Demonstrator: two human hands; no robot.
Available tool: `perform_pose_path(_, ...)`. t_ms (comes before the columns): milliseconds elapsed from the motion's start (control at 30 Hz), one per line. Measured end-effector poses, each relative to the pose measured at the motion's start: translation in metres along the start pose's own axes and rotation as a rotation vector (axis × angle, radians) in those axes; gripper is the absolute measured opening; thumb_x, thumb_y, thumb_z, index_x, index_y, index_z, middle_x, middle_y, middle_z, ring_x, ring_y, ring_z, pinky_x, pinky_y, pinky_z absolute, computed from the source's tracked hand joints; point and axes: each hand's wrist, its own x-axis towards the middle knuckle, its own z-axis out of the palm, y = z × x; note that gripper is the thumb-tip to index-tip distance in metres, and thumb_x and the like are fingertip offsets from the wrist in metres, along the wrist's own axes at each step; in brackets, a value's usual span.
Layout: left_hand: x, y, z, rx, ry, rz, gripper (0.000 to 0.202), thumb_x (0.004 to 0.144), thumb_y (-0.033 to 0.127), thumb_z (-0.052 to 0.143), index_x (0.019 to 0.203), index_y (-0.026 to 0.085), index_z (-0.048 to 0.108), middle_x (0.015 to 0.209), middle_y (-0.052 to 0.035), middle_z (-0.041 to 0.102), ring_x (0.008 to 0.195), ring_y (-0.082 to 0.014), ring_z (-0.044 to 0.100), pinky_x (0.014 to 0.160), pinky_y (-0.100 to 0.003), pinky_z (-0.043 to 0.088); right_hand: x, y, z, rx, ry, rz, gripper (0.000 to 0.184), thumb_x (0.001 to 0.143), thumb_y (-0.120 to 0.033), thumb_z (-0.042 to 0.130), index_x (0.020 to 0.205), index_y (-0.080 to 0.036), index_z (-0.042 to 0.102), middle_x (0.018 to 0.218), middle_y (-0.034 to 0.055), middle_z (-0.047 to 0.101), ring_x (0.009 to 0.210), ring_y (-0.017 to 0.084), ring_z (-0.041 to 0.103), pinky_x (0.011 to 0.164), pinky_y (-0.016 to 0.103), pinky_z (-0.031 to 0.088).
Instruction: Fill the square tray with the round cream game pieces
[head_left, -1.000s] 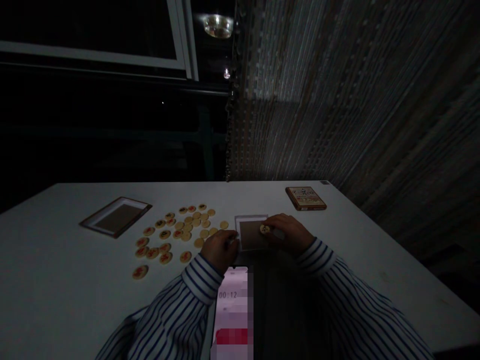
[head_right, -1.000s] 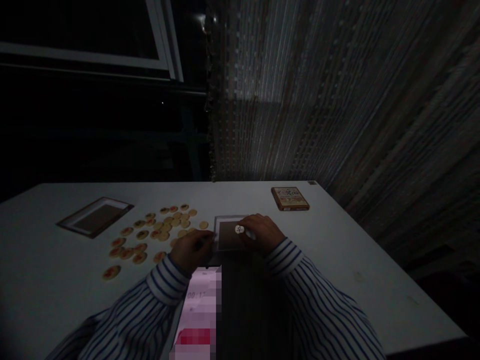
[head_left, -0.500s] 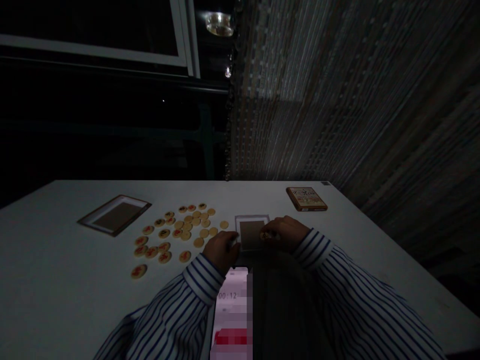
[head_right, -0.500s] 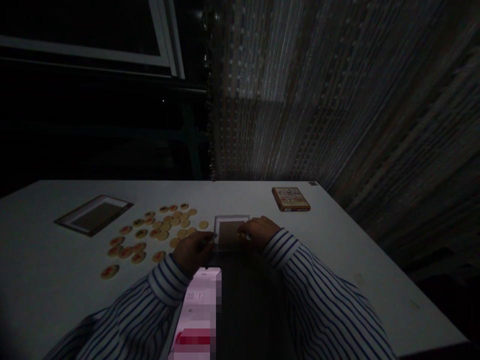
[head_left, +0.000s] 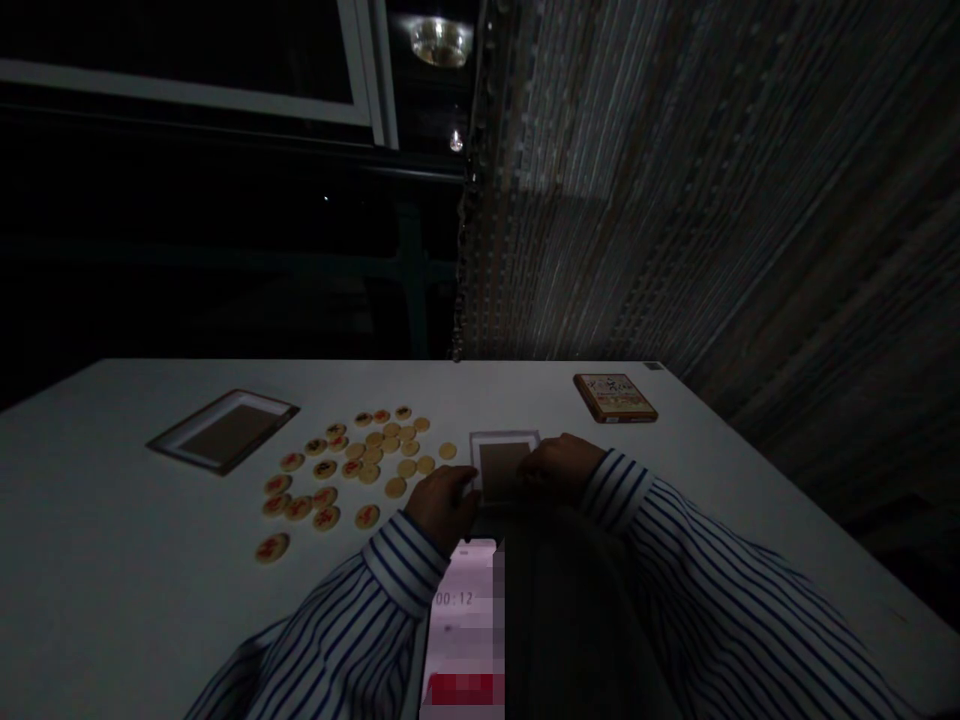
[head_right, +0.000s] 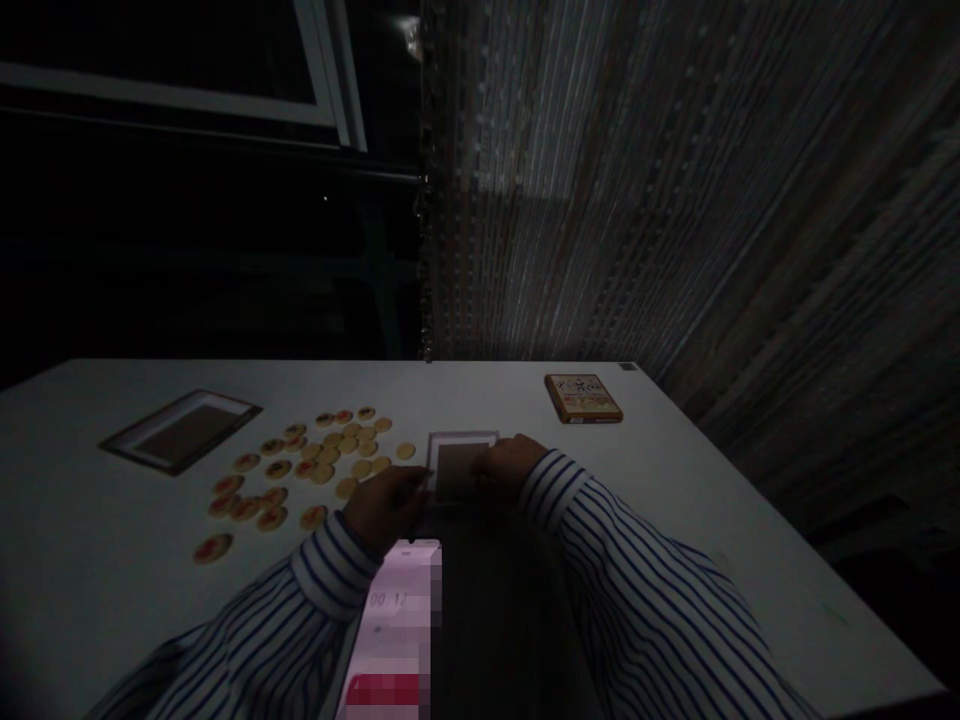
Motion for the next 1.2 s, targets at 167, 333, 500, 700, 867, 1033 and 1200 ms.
perform_pose_path(167,0.000,-0.002,0.002,-0.021,0.005,-0.008,0.030,0.070,0.022,0.047,0.098,0.014,0.056,0.092,-0.0073,0.061,0.086,-0.0161,0.055,0.076,-0.027,0.042,0.004,-0.006,-0.008,-0.015,-0.100,0.027,0.026,0.073,-0.035,0.042,0.089,-0.025,0.061,0.086,0.0035,0.064,0.077,0.016,0.058,0.063,0.024,0.038)
perform_pose_path(333,0.000,-0.003,0.003,-0.037,-0.006,-0.024,0.030,0.069,0.021,0.048,0.097,0.015,0.056,0.091,-0.0063,0.061,0.085,-0.0156,0.055,0.076,-0.027,0.042,0.006,-0.008,-0.012,-0.013,-0.163,0.006,0.027,0.071,-0.037,0.044,0.090,-0.027,0.061,0.089,0.0032,0.063,0.079,0.017,0.058,0.064,0.025,0.038)
perform_pose_path(500,0.001,-0.002,0.002,-0.060,-0.018,-0.047,0.029,0.069,0.020,0.048,0.097,0.015,0.057,0.090,-0.0063,0.062,0.085,-0.0158,0.056,0.075,-0.027,0.043,0.010,-0.008,-0.011,-0.009,-0.203,-0.008,0.028,0.070,-0.038,0.044,0.089,-0.027,0.062,0.091,0.0023,0.063,0.081,0.017,0.057,0.065,0.025,0.038)
perform_pose_path(700,0.002,-0.001,0.001,-0.097,-0.033,-0.076,0.031,0.068,0.019,0.048,0.098,0.013,0.056,0.092,-0.0071,0.061,0.086,-0.0157,0.055,0.076,-0.027,0.042,0.016,-0.004,-0.005,-0.025,-0.214,-0.026,0.030,0.070,-0.041,0.044,0.089,-0.026,0.062,0.092,0.0029,0.062,0.079,0.018,0.057,0.062,0.025,0.038)
perform_pose_path(867,0.001,0.000,0.001,-0.091,-0.034,-0.088,0.030,0.068,0.018,0.049,0.097,0.015,0.057,0.089,-0.0053,0.062,0.083,-0.0151,0.056,0.075,-0.027,0.043,0.016,-0.004,-0.008,-0.027,-0.251,-0.011,0.030,0.070,-0.041,0.044,0.092,-0.028,0.060,0.094,0.0028,0.061,0.081,0.020,0.057,0.063,0.027,0.039)
perform_pose_path(1033,0.002,0.000,0.001,-0.092,-0.040,-0.100,0.030,0.068,0.019,0.050,0.097,0.016,0.056,0.088,-0.0047,0.062,0.084,-0.0152,0.056,0.075,-0.027,0.043,0.017,-0.002,-0.008,-0.009,-0.238,-0.017,0.031,0.072,-0.042,0.041,0.092,-0.027,0.061,0.093,0.0040,0.062,0.080,0.019,0.057,0.064,0.027,0.039)
perform_pose_path(1200,0.002,-0.003,0.001,-0.090,-0.035,-0.073,0.030,0.068,0.020,0.049,0.097,0.016,0.056,0.089,-0.0053,0.062,0.084,-0.0158,0.056,0.074,-0.028,0.043,0.019,-0.001,-0.004,-0.017,-0.213,-0.039,0.030,0.071,-0.039,0.042,0.091,-0.027,0.061,0.095,0.0042,0.061,0.082,0.020,0.057,0.064,0.029,0.039)
